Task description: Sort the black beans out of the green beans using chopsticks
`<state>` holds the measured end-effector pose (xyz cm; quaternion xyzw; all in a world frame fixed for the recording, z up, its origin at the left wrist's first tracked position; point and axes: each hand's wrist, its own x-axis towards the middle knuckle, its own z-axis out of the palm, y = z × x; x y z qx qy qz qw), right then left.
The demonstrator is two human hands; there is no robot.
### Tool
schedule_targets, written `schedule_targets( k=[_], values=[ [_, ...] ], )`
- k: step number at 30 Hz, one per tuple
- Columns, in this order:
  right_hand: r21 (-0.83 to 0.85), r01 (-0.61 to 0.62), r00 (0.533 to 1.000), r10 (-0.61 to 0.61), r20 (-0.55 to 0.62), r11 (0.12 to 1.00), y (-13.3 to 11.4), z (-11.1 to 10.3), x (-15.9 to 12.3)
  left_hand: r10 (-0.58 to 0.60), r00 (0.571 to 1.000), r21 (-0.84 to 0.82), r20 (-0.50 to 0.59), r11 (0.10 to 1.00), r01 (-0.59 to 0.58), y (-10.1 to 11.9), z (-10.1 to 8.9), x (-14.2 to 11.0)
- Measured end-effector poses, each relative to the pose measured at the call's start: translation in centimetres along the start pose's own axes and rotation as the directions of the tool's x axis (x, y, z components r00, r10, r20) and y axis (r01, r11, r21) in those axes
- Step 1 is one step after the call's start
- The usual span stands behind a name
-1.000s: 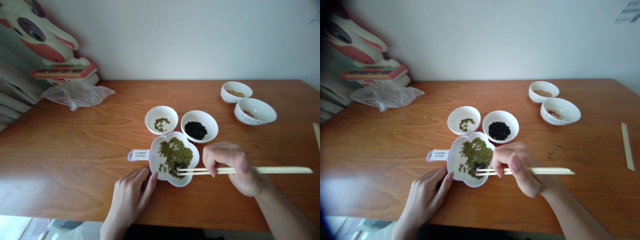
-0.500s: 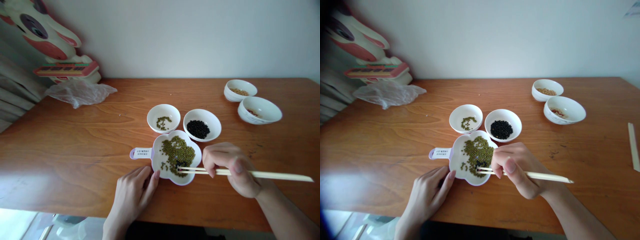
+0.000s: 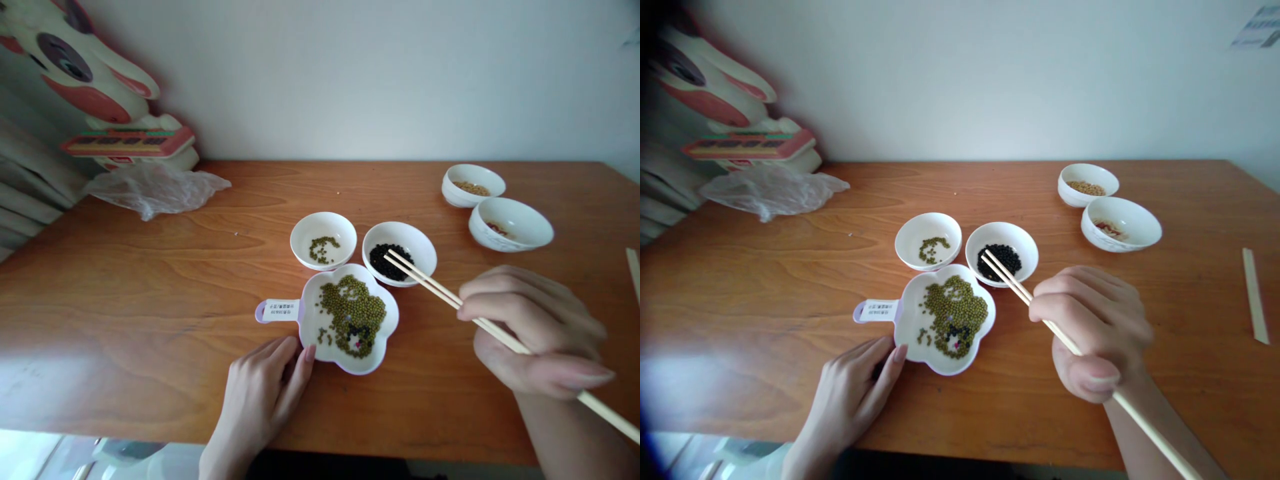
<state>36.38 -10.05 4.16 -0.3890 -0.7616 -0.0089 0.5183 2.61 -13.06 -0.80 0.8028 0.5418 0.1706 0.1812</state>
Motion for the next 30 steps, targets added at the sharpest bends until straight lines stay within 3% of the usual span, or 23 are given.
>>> schedule_targets(
  k=[3, 6, 10, 13, 16, 24, 30],
  values=[
    [-0.048, 0.031, 0.999, -0.032, -0.025, 0.998, 0.2, 0.4, 0.2, -0.003, 1.000, 0.006, -0.006, 1.000, 0.003, -0.1, 0.1, 0.0],
    [0.063, -0.030, 0.999, 0.030, -0.012, 0.998, -0.7, 0.7, 0.8, -0.009, 1.000, -0.002, 0.009, 1.000, 0.009, -0.1, 0.2, 0.0],
    [0.383, -0.275, 0.950, 0.189, 0.247, 0.882, -1.8, 1.1, 1.5, -0.011, 1.000, -0.010, 0.013, 1.000, 0.011, -0.1, 0.1, 0.0],
    [0.496, -0.395, 0.884, 0.173, 0.434, 0.774, -2.0, 1.7, 1.6, -0.014, 1.000, -0.012, 0.012, 1.000, 0.015, 0.0, 0.0, -0.1],
    [0.512, -0.441, 0.841, 0.140, 0.523, 0.737, -1.8, 2.3, 1.3, -0.013, 1.000, -0.011, 0.010, 1.000, 0.013, 0.0, 0.1, 0.0],
    [0.456, -0.466, 0.795, 0.133, 0.592, 0.758, -1.7, 2.7, 1.0, -0.008, 1.000, -0.013, 0.005, 1.000, 0.008, -0.1, 0.1, 0.1],
    [0.455, -0.444, 0.806, 0.123, 0.578, 0.772, -1.7, 2.7, 0.9, -0.012, 1.000, -0.009, 0.001, 1.000, 0.012, 0.0, 0.1, 0.0]
  ],
)
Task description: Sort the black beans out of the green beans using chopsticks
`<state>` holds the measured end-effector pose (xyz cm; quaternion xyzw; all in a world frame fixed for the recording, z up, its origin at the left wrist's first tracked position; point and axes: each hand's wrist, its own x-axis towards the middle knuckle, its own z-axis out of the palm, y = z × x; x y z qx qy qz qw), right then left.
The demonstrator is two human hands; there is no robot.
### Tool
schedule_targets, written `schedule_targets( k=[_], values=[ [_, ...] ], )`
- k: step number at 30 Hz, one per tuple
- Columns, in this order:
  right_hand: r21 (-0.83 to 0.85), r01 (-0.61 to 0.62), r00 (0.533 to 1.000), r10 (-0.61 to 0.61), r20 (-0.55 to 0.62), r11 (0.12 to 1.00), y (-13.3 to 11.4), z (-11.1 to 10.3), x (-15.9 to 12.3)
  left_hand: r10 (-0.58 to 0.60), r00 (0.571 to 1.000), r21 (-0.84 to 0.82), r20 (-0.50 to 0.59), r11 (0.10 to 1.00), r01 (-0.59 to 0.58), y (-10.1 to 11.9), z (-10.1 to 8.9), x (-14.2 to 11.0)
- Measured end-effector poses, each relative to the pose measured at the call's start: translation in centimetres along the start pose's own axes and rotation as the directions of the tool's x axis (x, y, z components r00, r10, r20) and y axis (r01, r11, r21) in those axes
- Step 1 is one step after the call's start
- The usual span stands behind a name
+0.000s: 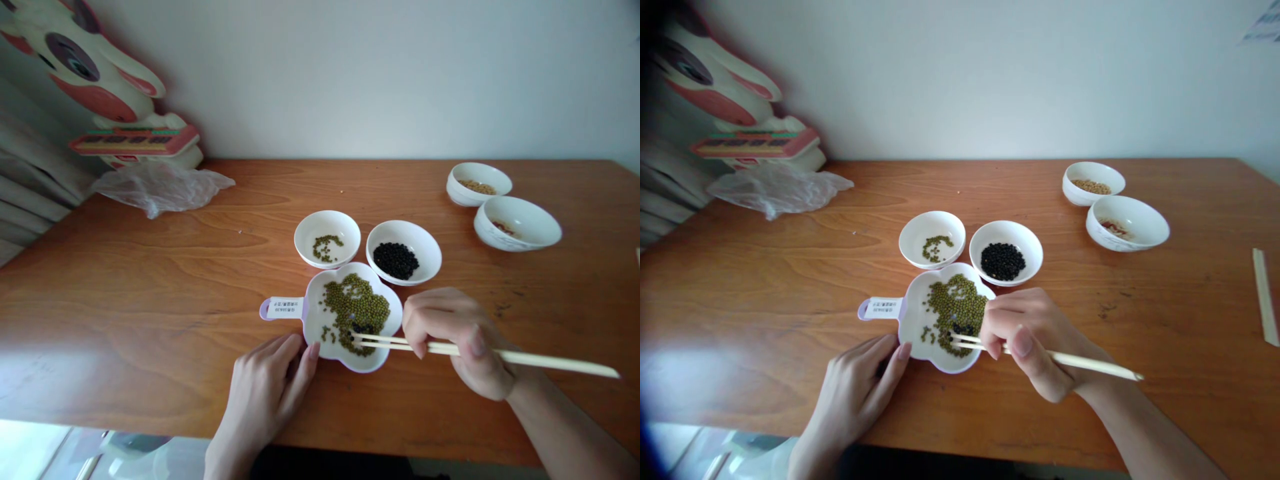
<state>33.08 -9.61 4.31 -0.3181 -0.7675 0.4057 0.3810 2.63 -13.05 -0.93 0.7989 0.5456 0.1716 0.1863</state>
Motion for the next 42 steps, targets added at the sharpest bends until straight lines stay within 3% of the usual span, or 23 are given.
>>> schedule_targets(
  k=[8, 18, 30, 37, 42],
  values=[
    [0.040, 0.033, 0.991, -0.027, -0.135, 0.999, -0.63, -0.64, -0.08, 0.001, 1.000, -0.002, -0.004, 1.000, -0.001, -0.13, 0.10, -0.02],
    [0.023, -0.020, 1.000, 0.019, 0.017, 1.000, -0.30, -0.23, -0.01, 0.004, 1.000, 0.008, -0.009, 1.000, -0.004, -0.09, 0.16, 0.08],
    [-0.040, -0.009, 1.000, 0.010, 0.025, 0.999, -0.25, -0.15, 0.23, -0.009, 1.000, -0.006, 0.005, 1.000, 0.009, -0.17, 0.24, -0.03],
    [0.004, 0.018, 0.999, -0.017, -0.045, 1.000, -0.25, 0.03, 0.08, -0.002, 1.000, 0.002, -0.006, 1.000, 0.002, -0.03, 0.06, -0.09],
    [0.026, -0.009, 1.000, 0.010, -0.005, 1.000, -0.30, -0.07, 0.19, -0.002, 1.000, 0.003, 0.006, 1.000, 0.002, 0.01, 0.00, -0.04]
  ],
)
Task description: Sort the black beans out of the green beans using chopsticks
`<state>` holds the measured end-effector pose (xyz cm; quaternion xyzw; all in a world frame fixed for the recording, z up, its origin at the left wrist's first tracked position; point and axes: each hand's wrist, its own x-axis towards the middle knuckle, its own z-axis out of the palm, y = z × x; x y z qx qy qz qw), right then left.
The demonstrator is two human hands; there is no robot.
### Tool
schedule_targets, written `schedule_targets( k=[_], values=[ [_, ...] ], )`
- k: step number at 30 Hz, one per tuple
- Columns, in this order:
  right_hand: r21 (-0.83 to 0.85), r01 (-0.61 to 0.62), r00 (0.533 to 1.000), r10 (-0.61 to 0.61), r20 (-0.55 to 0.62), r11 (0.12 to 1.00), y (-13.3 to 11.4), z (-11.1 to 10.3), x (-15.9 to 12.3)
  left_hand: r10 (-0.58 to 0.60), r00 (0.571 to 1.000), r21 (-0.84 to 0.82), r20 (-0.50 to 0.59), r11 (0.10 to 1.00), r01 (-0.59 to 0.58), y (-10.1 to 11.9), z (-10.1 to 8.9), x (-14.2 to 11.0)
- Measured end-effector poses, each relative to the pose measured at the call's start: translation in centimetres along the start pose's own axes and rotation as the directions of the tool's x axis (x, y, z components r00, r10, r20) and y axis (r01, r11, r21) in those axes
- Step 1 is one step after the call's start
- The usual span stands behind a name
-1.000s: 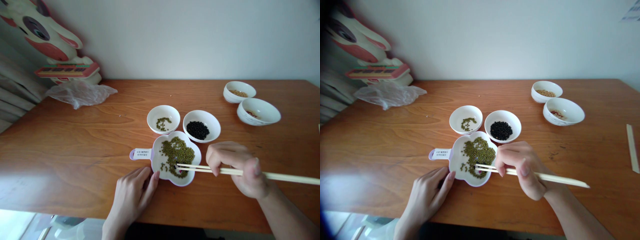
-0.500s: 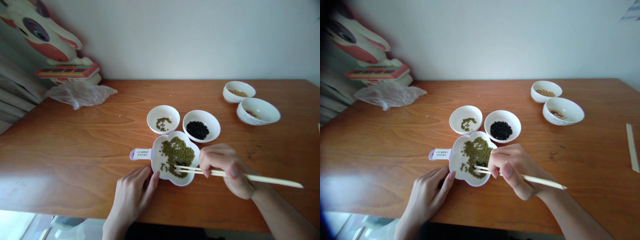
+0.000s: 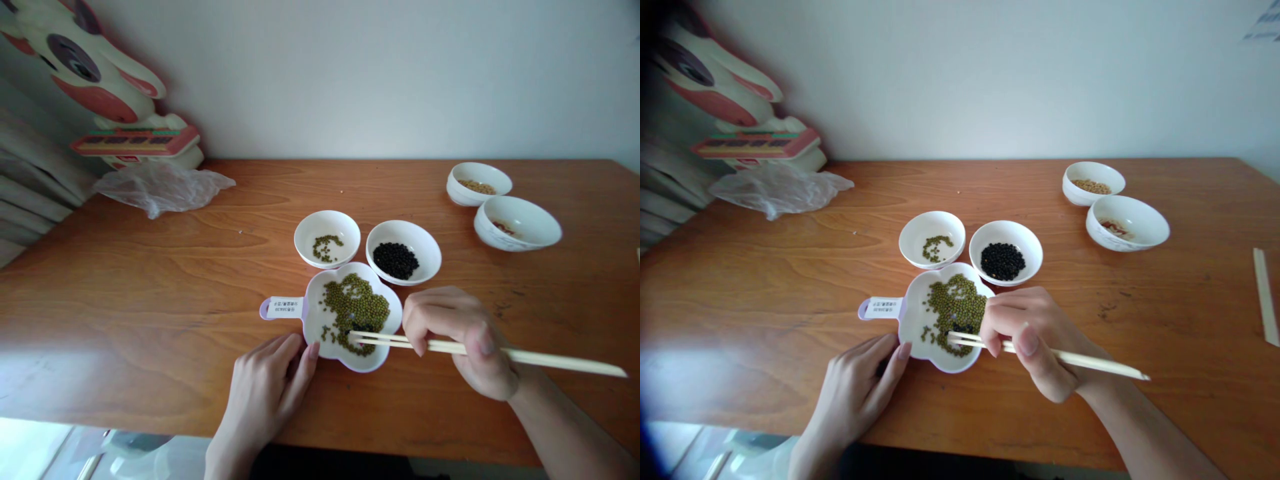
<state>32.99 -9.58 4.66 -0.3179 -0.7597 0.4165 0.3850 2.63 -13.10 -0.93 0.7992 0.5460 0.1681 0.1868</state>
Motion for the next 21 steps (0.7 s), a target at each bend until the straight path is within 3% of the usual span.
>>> schedule_targets(
  k=[21],
  values=[
    [-0.062, 0.004, 1.000, -0.002, 0.031, 0.998, 0.37, 0.20, 0.08, 0.010, 1.000, 0.003, -0.003, 1.000, -0.010, -0.01, 0.05, -0.02]
  ],
)
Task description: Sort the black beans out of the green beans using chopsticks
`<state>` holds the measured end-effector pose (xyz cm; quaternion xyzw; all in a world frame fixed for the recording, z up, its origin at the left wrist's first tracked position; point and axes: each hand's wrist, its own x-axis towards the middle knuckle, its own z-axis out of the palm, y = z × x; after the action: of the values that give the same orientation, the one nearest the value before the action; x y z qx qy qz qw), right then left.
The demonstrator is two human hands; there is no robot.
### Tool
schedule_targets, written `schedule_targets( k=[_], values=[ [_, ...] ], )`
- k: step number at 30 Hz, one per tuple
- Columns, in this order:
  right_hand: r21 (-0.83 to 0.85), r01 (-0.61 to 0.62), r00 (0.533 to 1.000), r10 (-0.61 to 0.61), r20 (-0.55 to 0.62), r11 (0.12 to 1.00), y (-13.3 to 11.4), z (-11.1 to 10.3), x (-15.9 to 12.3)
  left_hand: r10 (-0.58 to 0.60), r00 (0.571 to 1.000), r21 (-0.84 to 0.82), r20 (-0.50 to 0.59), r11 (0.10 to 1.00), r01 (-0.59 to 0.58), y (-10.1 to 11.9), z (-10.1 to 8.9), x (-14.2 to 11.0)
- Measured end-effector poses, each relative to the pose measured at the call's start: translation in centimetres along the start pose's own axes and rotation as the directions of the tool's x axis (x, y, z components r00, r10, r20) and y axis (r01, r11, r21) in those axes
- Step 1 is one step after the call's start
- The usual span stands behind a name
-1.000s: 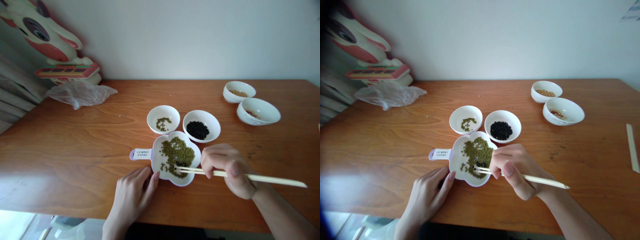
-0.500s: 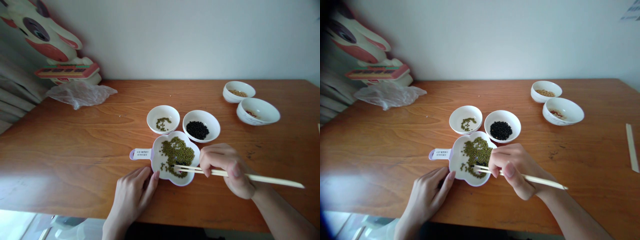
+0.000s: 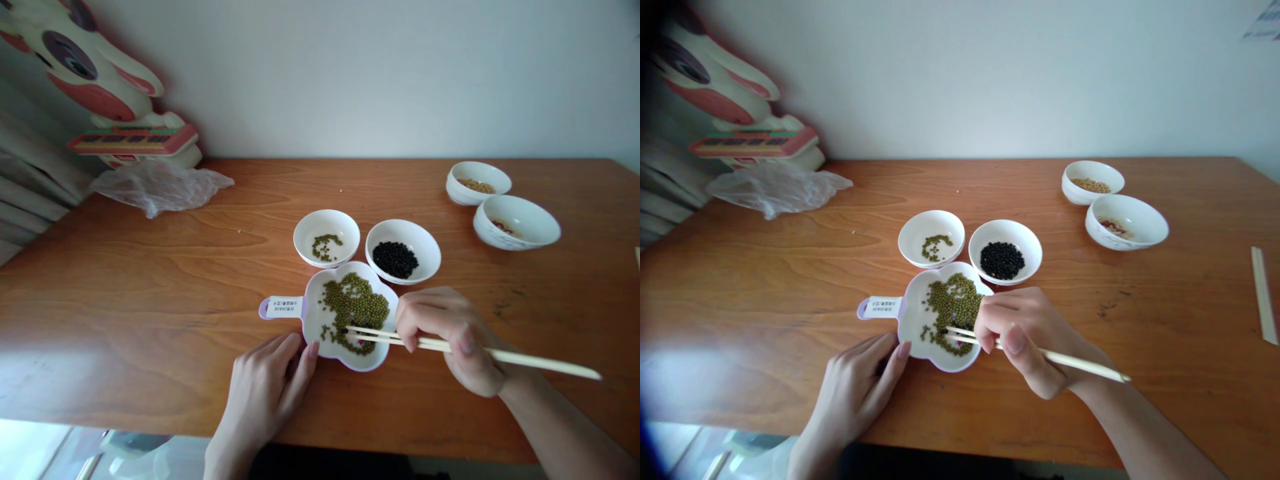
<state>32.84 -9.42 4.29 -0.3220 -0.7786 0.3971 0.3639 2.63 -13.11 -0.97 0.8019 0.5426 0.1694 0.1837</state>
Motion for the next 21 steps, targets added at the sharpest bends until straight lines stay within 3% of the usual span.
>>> schedule_targets(
  k=[9, 14, 17, 21],
  values=[
    [0.020, 0.058, 0.995, -0.056, -0.082, 0.998, -0.3, 0.3, 0.1, -0.001, 1.000, 0.002, 0.000, 1.000, 0.001, -0.1, -0.1, 0.2],
    [0.014, 0.126, 0.962, -0.118, -0.246, 0.992, -0.6, -0.2, -0.2, -0.006, 1.000, 0.001, 0.000, 1.000, 0.006, 0.0, 0.0, 0.1],
    [-0.192, 0.152, 0.906, -0.214, -0.365, 0.970, -0.4, -1.1, -0.9, -0.001, 1.000, 0.003, -0.002, 1.000, 0.001, -0.1, 0.1, 0.1],
    [-0.567, 0.172, 0.811, -0.443, -0.382, 0.805, 0.5, -2.1, -1.7, 0.026, 1.000, -0.012, -0.010, 1.000, -0.026, -0.3, 0.1, 0.1]
  ],
)
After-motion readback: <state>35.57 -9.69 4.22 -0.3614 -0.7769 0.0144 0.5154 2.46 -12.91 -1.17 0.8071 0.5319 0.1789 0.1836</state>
